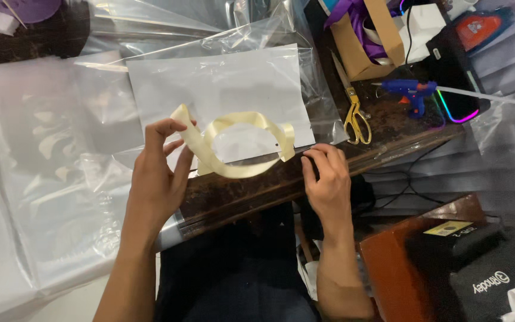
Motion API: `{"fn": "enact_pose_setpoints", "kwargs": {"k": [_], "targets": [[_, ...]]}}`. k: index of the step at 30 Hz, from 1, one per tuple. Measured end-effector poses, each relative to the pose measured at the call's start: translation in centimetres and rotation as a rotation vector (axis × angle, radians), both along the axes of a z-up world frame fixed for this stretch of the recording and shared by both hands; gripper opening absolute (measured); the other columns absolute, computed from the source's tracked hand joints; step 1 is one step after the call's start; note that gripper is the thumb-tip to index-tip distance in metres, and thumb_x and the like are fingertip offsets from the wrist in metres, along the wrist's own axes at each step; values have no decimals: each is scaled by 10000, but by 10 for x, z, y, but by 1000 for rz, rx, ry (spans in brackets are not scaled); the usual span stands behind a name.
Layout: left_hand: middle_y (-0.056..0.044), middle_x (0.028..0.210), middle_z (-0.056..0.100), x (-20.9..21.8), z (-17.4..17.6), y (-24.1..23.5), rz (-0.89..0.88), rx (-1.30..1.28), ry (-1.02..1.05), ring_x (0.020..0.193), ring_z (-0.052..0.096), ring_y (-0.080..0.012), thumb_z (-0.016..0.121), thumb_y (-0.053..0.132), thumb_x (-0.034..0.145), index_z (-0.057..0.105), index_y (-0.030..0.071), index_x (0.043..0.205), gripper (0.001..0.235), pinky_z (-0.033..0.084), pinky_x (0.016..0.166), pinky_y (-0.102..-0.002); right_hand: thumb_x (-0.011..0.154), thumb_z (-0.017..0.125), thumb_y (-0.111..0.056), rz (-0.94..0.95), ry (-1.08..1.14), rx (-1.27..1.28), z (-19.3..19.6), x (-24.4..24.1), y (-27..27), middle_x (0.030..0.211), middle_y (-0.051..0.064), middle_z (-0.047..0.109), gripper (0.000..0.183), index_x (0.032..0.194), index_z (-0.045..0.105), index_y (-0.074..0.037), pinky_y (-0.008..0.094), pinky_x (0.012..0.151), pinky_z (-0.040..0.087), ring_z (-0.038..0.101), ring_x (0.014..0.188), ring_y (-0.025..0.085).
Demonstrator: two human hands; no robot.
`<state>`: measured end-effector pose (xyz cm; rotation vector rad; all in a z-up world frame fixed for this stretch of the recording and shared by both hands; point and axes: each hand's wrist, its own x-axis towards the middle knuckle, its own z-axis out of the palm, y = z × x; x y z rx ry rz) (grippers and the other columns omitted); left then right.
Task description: The person constructs a paper and plastic bag by applying adhesive with a glue gun to attach a ribbon handle to a white cardstock base, then inserts the assembly into a clear plastic sleeve.
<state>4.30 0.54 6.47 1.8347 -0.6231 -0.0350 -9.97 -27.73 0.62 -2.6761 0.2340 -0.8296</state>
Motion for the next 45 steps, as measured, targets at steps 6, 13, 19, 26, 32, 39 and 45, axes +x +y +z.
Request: {"fn": "enact_pose_setpoints", "kwargs": {"k": [6,13,19,26,32,39,45], "targets": [[-274,1496,637,-9,-13,2,-39,262,-222,1400,604,-512,720,-108,943,352,22,1672,827,543,1135,-620,1095,731,-131,-38,9,-26,-7,15,4,1153,115,762,91,1088,796,-67,423,937,555,738,1123,327],[-392,1618,448,-21,-32,0,-161,427,-158,1543,383,-606,1079,220,589,124,87,1779,1532,300,1296,-679,1054,763,-313,-188,126,95,-7,38,-19,1233,300,698,478,1310,738,90,595,1040,522,683,1178,512],[-271,1654,404,-23,-59,-2,-134,471,-230,1642,283,-506,1036,535,636,162,115,1780,1499,262,1324,-640,809,944,-464,-318,285,429,-2,51,-16,990,149,648,723,1310,714,4,556,953,535,704,1017,428],[-220,1625,476,-25,-66,1,-165,438,-224,1604,398,-437,946,526,793,156,145,1786,1325,267,1343,-573,981,853,-348,-176,209,812,-22,41,-16,703,12,671,249,1048,789,-117,298,672,551,630,687,119],[-192,1502,588,-39,-52,14,-78,381,-390,1517,513,-439,921,281,842,294,136,1754,1116,344,1306,-601,1024,614,-46,73,65,1277,12,-20,-2,652,282,703,474,1427,536,191,387,322,607,725,416,351],[-224,1456,650,-58,-27,52,-168,287,-449,1370,642,-443,670,286,1086,341,38,1687,728,434,1315,-596,937,693,-129,-326,131,1408,19,-92,-44,535,207,592,446,1347,703,47,318,223,334,435,235,226],[15,1262,852,-94,29,77,-182,72,-391,1182,824,-222,844,89,968,471,34,1593,730,600,1121,-430,884,678,-127,-219,130,1480,17,-126,-46,519,207,646,494,1286,713,158,302,119,249,447,196,204]]}}
